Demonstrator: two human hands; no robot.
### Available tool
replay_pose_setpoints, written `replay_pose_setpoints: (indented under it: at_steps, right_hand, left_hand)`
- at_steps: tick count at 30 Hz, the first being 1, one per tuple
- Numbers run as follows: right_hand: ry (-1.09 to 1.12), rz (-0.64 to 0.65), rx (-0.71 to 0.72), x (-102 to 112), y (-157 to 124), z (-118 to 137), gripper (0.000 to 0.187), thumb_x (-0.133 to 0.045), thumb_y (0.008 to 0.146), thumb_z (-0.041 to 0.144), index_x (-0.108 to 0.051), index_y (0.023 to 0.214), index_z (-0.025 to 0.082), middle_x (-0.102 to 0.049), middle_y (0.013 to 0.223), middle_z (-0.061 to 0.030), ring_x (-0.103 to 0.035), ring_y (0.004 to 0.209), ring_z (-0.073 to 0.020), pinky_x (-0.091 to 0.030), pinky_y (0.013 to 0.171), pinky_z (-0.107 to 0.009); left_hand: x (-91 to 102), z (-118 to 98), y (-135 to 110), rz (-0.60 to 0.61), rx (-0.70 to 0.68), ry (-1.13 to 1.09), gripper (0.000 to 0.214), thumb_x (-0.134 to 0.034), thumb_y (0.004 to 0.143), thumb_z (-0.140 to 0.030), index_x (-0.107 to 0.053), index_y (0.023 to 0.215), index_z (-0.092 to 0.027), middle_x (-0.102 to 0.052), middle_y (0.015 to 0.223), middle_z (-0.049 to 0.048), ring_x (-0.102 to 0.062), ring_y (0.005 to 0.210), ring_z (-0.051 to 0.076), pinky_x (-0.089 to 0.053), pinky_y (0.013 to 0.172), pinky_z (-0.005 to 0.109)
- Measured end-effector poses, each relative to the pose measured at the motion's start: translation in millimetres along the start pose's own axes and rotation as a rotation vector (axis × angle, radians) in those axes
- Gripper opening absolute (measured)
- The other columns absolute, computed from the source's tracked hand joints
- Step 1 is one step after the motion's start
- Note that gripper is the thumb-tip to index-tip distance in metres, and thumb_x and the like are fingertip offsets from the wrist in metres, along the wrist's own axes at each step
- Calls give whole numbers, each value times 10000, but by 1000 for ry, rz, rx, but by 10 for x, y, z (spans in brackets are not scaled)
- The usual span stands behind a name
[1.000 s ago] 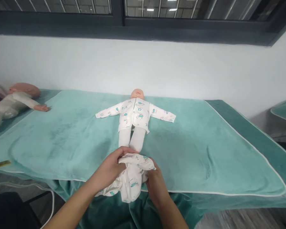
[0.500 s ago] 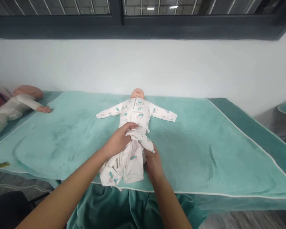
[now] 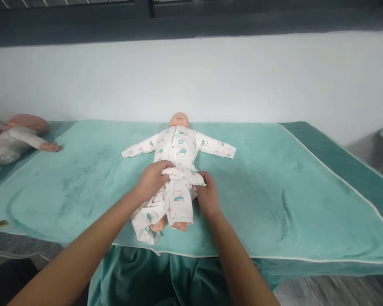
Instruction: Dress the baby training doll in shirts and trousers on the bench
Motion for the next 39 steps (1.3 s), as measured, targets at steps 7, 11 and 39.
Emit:
replay_pose_setpoints:
  at_steps: [7,11,39]
  right_hand:
    - [-82,141,98,114,75,120,311,-622,638,207,-638,949,203,-654,944,7,-556,861,-166,-415,773,-292]
    - [-190,268,64,168,39,269,306,-678,655,253,-649,952,186,-655,923,-3,-570,856,-183,-440,794,-331]
    - [238,466,-251,-643,-122,845,155,-612,596,197,-619,747,166,-604,653,9,-514,589,-130,-405,554,-244]
  left_hand:
    - [445,27,-313,398,259,-559,246,-733,761,-394,-632,826,-180,-564,726,-5,-489,630,120,-343,567,226]
    - [504,-2,-378,187,242,-938,251,-751,751,-338,-569,828,-183,-566,740,-12,-555,674,128,-405,622,228]
    - [206,-21,-264,23,165,-601,243,-684,768,-375,-632,887,-170,-601,792,-4,-524,745,141,-401,666,238]
Point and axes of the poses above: each hand's wrist, its own y-axis towards the middle knuckle, its own x-axis out of the back of the hand, z = x × y, the point moved 5 cm from there along y, towards the middle knuckle
